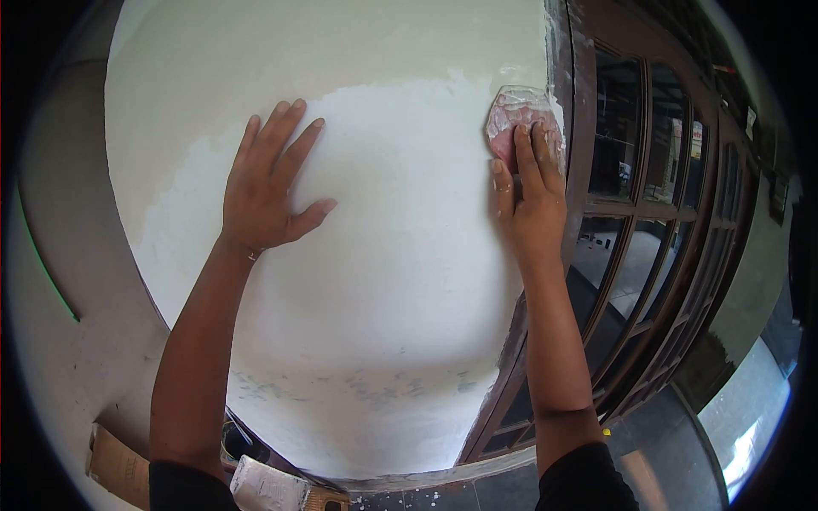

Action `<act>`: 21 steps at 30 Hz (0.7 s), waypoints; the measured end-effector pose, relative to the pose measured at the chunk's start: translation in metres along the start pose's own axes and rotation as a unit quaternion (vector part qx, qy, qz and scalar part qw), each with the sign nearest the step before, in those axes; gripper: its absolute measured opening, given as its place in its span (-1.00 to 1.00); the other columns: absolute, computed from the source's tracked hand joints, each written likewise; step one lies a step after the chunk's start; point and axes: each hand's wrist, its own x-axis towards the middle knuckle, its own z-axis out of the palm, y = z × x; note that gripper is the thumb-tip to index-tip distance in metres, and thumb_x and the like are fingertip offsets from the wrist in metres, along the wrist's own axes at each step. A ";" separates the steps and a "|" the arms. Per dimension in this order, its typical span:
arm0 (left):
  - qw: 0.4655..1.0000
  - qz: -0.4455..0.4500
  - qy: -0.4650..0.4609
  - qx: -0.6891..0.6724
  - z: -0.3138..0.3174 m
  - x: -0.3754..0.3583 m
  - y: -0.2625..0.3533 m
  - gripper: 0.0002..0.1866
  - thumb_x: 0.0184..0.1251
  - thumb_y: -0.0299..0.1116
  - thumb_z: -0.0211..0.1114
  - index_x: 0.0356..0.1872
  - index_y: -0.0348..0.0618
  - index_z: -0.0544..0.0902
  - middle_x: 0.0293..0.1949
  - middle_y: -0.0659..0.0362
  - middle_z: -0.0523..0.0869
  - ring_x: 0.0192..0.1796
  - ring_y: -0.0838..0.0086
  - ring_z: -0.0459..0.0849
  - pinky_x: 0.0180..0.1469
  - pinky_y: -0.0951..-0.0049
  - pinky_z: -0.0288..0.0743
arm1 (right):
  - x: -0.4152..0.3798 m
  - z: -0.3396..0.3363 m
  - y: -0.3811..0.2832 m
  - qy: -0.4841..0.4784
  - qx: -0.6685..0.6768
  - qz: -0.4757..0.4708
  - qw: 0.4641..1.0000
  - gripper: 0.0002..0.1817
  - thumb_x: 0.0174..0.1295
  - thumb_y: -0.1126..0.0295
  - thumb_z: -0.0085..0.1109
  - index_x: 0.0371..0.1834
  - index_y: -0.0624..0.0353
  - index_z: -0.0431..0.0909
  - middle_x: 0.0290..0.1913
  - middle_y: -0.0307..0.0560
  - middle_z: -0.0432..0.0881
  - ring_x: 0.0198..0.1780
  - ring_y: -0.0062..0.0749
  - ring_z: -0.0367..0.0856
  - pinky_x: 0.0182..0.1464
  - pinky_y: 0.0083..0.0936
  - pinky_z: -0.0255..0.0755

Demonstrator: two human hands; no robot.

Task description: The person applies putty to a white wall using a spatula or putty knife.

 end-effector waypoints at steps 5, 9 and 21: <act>1.000 0.001 0.004 -0.001 0.001 0.001 -0.001 -0.20 0.11 0.02 0.43 0.41 -0.05 0.48 0.48 0.04 0.39 0.53 0.10 0.31 0.50 -0.16 0.16 | -0.031 -0.011 -0.005 -0.045 0.007 -0.011 0.999 -0.45 0.33 0.26 0.31 0.36 0.20 0.51 0.38 0.33 0.46 0.39 0.20 0.45 0.41 -0.06 0.31; 1.000 0.004 0.006 0.001 0.001 0.000 -0.001 -0.19 0.10 0.02 0.44 0.41 -0.05 0.47 0.48 0.04 0.39 0.53 0.10 0.31 0.50 -0.16 0.17 | -0.026 -0.015 0.005 0.009 0.008 -0.065 0.998 -0.42 0.33 0.27 0.32 0.39 0.21 0.48 0.40 0.34 0.44 0.39 0.19 0.46 0.40 -0.04 0.33; 1.000 0.001 0.002 0.007 0.002 0.000 -0.001 -0.19 0.12 0.06 0.41 0.41 -0.06 0.48 0.48 0.03 0.39 0.53 0.10 0.31 0.51 -0.15 0.16 | -0.020 -0.003 -0.017 -0.037 0.031 -0.004 0.999 -0.43 0.34 0.22 0.29 0.38 0.21 0.49 0.34 0.34 0.50 0.30 0.21 0.54 0.32 -0.05 0.42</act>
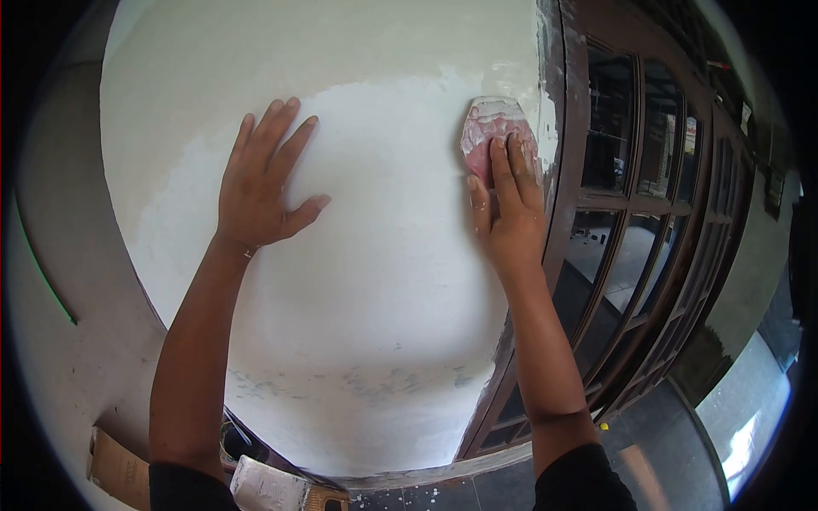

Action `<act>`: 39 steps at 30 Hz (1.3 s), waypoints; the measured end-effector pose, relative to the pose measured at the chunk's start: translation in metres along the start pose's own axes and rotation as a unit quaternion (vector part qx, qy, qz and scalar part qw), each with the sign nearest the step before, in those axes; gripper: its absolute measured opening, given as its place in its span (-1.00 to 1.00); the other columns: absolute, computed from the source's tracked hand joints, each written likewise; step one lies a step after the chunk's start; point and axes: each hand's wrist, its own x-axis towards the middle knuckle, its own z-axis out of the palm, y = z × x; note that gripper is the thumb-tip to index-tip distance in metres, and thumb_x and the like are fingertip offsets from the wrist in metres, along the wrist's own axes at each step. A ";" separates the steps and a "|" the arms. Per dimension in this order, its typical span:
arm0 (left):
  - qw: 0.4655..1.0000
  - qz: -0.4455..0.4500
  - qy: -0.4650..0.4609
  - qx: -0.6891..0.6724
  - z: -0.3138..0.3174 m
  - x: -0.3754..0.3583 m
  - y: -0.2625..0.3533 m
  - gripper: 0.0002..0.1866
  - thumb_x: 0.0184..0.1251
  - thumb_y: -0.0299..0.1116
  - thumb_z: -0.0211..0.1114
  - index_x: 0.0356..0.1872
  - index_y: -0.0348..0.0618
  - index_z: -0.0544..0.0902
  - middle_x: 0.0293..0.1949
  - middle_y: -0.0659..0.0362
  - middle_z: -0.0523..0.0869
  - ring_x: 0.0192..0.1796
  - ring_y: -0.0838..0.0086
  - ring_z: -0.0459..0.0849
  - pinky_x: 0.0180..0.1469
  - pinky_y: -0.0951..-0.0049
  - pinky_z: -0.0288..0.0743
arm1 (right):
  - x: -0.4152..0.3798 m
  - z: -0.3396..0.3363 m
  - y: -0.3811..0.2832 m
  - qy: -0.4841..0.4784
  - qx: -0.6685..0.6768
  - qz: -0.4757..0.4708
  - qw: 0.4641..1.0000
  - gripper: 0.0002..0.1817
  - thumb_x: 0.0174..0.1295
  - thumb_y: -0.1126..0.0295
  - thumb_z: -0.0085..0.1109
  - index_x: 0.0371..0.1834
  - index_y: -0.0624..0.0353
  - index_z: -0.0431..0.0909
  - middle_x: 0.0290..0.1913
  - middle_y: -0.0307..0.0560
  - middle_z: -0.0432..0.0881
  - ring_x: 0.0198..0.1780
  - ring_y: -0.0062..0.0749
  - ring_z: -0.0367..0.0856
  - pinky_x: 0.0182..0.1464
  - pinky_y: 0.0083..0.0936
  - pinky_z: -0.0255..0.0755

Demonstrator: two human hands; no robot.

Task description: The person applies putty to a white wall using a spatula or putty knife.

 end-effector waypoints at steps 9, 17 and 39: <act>1.000 -0.002 -0.003 -0.006 -0.001 0.001 0.000 -0.19 0.10 0.03 0.43 0.41 -0.04 0.47 0.48 0.05 0.38 0.53 0.11 0.31 0.52 -0.14 0.15 | 0.035 0.005 0.020 0.052 -0.034 0.001 0.998 -0.47 0.35 0.27 0.28 0.34 0.25 0.51 0.34 0.36 0.49 0.35 0.23 0.49 0.40 -0.04 0.34; 1.000 -0.002 -0.001 -0.012 0.000 0.000 -0.001 -0.19 0.09 0.01 0.44 0.41 -0.04 0.48 0.48 0.05 0.38 0.53 0.11 0.31 0.51 -0.15 0.16 | 0.003 0.001 0.011 0.042 -0.031 -0.038 0.998 -0.44 0.30 0.27 0.33 0.33 0.28 0.51 0.37 0.31 0.48 0.35 0.20 0.49 0.40 -0.06 0.34; 1.000 0.005 0.008 -0.009 -0.001 0.001 -0.001 -0.19 0.08 0.02 0.45 0.40 -0.05 0.48 0.48 0.05 0.39 0.52 0.11 0.33 0.51 -0.15 0.18 | 0.029 0.011 0.013 0.058 -0.044 -0.019 0.997 -0.54 0.35 0.29 0.27 0.30 0.13 0.59 0.34 0.32 0.51 0.33 0.22 0.51 0.34 -0.05 0.39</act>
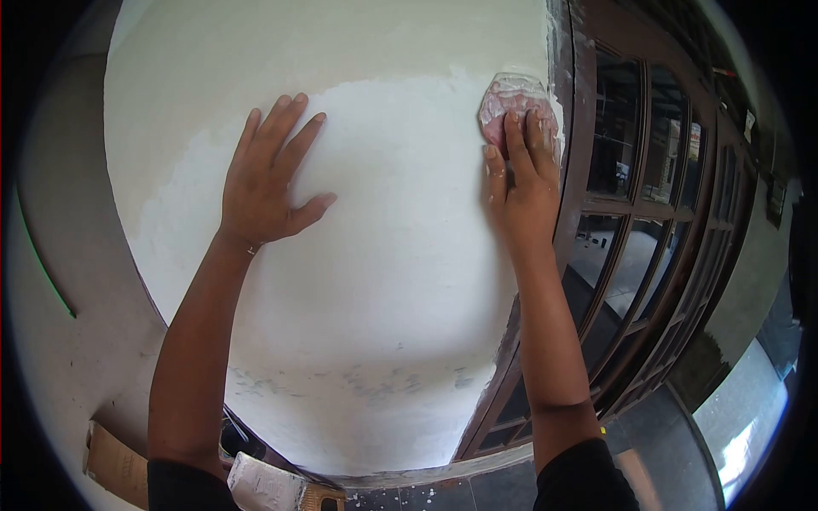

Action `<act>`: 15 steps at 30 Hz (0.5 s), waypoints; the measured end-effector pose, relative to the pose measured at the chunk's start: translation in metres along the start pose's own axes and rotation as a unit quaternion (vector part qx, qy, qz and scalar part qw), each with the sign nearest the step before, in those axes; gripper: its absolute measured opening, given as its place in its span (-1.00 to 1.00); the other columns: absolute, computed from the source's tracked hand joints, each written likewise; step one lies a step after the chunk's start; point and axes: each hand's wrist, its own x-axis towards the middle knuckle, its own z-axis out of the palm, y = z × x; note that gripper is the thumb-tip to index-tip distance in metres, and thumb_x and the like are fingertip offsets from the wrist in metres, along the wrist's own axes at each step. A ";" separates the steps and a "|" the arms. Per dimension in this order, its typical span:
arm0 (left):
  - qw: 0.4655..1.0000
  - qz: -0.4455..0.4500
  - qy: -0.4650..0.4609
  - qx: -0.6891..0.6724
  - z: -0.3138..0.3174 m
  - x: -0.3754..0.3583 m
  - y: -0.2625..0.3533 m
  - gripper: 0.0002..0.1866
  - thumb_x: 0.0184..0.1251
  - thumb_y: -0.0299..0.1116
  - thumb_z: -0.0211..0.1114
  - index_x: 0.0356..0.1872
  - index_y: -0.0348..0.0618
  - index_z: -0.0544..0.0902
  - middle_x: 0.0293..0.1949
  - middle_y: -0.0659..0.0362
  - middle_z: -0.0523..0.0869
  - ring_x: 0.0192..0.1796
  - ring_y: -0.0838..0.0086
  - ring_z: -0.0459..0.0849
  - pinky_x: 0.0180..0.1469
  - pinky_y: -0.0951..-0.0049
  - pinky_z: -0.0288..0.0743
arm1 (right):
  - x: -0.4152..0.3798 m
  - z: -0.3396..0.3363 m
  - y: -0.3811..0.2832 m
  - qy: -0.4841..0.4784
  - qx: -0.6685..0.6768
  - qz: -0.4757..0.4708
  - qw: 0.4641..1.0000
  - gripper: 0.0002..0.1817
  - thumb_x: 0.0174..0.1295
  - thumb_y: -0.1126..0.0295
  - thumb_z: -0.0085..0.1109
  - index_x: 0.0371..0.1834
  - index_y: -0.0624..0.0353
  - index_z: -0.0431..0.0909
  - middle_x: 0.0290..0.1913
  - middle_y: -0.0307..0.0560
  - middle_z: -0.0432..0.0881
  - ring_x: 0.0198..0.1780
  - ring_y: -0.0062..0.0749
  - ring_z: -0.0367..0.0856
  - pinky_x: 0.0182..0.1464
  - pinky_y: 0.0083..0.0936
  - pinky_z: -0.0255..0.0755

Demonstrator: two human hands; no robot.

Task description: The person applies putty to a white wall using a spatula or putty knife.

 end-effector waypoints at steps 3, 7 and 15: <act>1.000 0.001 -0.002 -0.001 0.000 0.000 0.001 -0.19 0.08 0.01 0.45 0.40 -0.06 0.49 0.48 0.05 0.39 0.52 0.11 0.34 0.50 -0.15 0.19 | -0.031 -0.014 -0.009 -0.040 0.029 0.020 0.999 -0.56 0.35 0.29 0.26 0.28 0.16 0.60 0.36 0.30 0.50 0.38 0.22 0.46 0.40 0.04 0.29; 1.000 0.003 0.000 0.003 0.001 0.000 0.000 -0.20 0.09 0.01 0.45 0.39 -0.06 0.49 0.48 0.05 0.39 0.51 0.10 0.35 0.49 -0.15 0.20 | -0.042 -0.023 -0.002 -0.041 0.001 -0.030 0.999 -0.52 0.35 0.29 0.27 0.30 0.23 0.57 0.38 0.29 0.48 0.42 0.19 0.43 0.40 0.00 0.30; 1.000 0.002 -0.006 0.008 0.000 -0.001 0.001 -0.20 0.10 0.02 0.44 0.39 -0.07 0.49 0.47 0.05 0.40 0.52 0.11 0.34 0.49 -0.15 0.20 | 0.017 -0.001 0.002 -0.001 0.001 -0.005 1.000 -0.55 0.37 0.27 0.26 0.30 0.14 0.58 0.34 0.28 0.52 0.34 0.16 0.52 0.34 -0.06 0.39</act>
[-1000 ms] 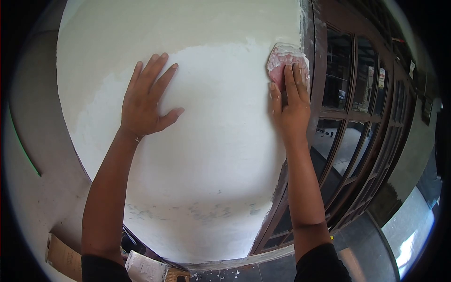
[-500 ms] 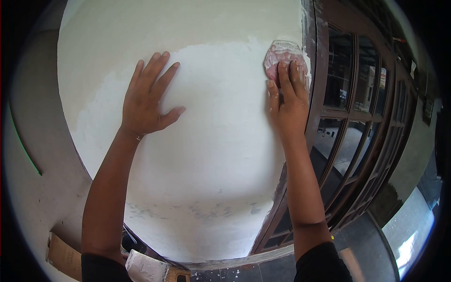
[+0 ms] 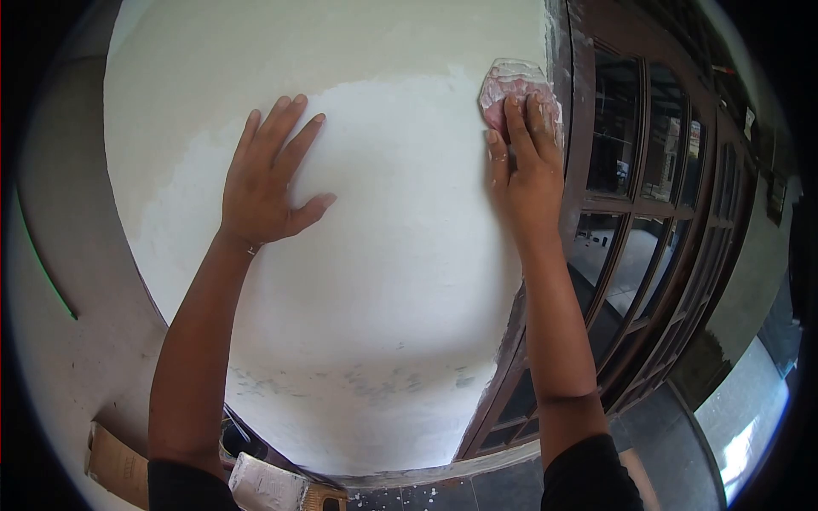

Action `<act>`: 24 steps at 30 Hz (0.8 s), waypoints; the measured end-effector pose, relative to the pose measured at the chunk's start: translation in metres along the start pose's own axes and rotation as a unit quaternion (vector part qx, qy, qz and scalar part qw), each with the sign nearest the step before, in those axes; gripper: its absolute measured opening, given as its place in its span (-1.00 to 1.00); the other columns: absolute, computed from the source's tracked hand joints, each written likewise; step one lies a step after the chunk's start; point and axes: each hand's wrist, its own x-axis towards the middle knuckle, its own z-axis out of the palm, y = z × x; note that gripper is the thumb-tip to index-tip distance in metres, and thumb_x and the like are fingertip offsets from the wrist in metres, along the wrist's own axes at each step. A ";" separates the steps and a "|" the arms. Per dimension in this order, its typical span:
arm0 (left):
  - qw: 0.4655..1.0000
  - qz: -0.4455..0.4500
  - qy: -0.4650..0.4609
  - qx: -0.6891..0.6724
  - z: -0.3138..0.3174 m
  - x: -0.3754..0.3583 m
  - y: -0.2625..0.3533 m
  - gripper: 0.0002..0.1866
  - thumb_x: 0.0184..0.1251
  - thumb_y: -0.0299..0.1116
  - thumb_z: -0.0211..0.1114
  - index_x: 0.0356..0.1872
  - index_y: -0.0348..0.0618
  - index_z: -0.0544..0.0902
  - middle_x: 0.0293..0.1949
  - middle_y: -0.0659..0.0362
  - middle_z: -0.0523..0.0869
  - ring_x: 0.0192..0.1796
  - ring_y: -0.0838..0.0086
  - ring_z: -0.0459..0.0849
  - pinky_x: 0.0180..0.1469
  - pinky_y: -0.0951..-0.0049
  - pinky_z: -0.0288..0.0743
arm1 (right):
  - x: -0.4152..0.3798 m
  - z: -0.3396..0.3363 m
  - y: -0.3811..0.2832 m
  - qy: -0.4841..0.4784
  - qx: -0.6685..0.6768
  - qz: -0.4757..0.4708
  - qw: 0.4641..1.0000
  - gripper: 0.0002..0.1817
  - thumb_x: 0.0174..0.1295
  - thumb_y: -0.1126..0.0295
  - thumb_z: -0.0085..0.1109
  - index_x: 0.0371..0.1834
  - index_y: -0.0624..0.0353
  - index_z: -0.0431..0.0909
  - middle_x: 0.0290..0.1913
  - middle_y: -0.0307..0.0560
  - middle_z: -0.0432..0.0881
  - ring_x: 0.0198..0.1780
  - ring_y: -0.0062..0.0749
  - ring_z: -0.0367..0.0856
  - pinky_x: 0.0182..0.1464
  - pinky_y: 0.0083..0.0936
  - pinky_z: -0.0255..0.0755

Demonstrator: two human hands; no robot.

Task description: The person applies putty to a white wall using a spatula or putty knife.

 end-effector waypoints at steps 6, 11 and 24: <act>1.000 0.001 0.003 -0.008 0.000 0.000 -0.001 -0.20 0.10 0.03 0.44 0.39 -0.06 0.49 0.47 0.05 0.40 0.51 0.11 0.35 0.49 -0.15 0.20 | -0.060 -0.021 -0.005 -0.041 0.004 -0.010 0.999 -0.51 0.35 0.29 0.27 0.33 0.14 0.56 0.34 0.28 0.52 0.39 0.19 0.47 0.45 0.02 0.23; 1.000 0.001 -0.010 -0.006 0.002 -0.002 -0.004 -0.19 0.21 0.13 0.30 0.42 -0.12 0.44 0.50 -0.02 0.36 0.56 0.06 0.28 0.54 -0.14 0.05 | -0.025 -0.021 0.000 0.008 0.008 -0.016 1.000 -0.53 0.36 0.27 0.27 0.32 0.12 0.57 0.33 0.23 0.54 0.37 0.15 0.49 0.40 -0.01 0.31; 1.000 -0.002 -0.020 -0.004 0.001 -0.001 -0.001 -0.19 0.18 0.11 0.32 0.42 -0.12 0.44 0.51 -0.01 0.35 0.56 0.06 0.28 0.55 -0.13 0.04 | -0.060 -0.056 -0.013 -0.052 -0.030 -0.071 0.996 -0.55 0.37 0.20 0.27 0.26 0.16 0.60 0.28 0.19 0.58 0.30 0.04 0.58 0.33 -0.10 0.41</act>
